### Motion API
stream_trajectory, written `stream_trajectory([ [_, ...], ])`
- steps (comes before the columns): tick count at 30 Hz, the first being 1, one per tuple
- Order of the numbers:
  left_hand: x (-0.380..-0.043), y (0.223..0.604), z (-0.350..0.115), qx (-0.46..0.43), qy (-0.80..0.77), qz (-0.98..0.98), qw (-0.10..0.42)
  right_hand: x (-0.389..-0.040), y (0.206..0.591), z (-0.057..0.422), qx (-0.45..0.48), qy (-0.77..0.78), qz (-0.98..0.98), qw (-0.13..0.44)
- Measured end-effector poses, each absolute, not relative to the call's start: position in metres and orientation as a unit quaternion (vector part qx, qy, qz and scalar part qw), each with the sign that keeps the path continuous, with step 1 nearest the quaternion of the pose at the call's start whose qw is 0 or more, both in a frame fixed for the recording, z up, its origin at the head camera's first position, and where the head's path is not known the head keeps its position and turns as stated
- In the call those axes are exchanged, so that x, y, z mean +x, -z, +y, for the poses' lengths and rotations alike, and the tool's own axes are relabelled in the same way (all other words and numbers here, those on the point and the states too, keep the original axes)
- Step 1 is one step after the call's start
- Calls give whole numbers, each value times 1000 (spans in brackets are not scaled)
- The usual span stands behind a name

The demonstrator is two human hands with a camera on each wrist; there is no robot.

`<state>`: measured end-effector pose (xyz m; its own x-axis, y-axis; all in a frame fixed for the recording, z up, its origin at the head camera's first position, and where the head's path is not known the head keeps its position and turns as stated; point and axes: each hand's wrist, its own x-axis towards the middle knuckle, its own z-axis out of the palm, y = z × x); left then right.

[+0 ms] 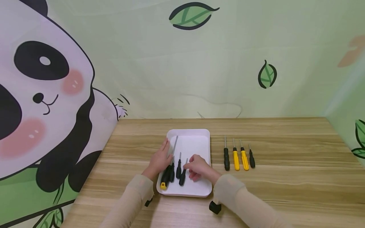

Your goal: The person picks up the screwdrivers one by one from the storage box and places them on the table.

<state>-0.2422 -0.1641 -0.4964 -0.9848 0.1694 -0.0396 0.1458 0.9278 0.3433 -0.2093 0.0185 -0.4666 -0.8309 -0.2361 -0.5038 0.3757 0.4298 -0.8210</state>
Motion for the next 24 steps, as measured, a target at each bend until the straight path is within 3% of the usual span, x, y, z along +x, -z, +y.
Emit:
stream_trajectory([
  [24, -244, 497, -165, 86, -170, 981, 33, -205, 480, 2, 5, 466, 857, 219],
])
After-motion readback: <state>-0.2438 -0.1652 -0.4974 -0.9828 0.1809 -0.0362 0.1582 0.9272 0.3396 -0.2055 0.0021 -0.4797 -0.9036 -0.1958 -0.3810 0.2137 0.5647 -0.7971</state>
